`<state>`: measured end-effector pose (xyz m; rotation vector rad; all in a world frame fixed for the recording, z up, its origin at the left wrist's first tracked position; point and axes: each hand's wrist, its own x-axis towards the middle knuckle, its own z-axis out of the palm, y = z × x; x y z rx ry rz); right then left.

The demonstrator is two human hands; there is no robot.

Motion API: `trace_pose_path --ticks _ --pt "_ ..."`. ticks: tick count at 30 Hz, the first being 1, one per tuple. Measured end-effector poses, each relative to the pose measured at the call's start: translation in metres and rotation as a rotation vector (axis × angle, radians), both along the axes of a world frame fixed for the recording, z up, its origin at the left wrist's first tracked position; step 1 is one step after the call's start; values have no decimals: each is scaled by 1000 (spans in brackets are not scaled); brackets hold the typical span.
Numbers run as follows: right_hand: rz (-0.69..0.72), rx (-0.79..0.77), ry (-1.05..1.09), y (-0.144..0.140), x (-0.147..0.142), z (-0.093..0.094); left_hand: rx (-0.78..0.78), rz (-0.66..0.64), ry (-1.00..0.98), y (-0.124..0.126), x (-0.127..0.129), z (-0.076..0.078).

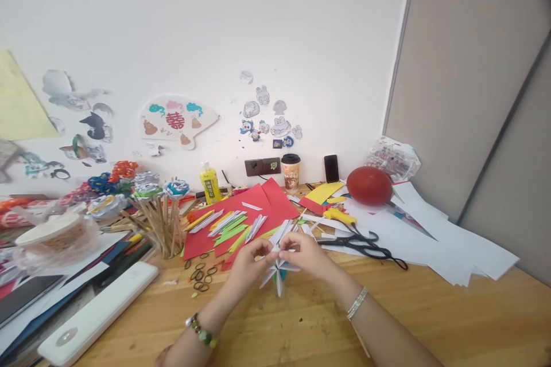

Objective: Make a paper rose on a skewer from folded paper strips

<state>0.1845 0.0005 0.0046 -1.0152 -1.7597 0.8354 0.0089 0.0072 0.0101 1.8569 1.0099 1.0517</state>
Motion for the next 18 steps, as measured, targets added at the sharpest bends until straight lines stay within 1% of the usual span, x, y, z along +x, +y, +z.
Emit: trace_pose_path --ticks 2,4,6,11,13,18 --pt "58 -118 21 1 2 -4 -129 -72 -75 2 0 -5" --pt "115 -169 12 3 4 -8 -215 -120 -107 4 1 -11" --pt "139 -196 2 6 4 -13 -256 -149 -100 7 0 -16" --pt "47 -215 18 8 1 -18 -303 -230 -68 13 -2 -22" --pt "22 -207 22 8 -1 -18 -302 -222 -47 15 -3 -22" --pt "-29 -156 -16 9 -4 -22 -238 -126 38 16 -3 -23"
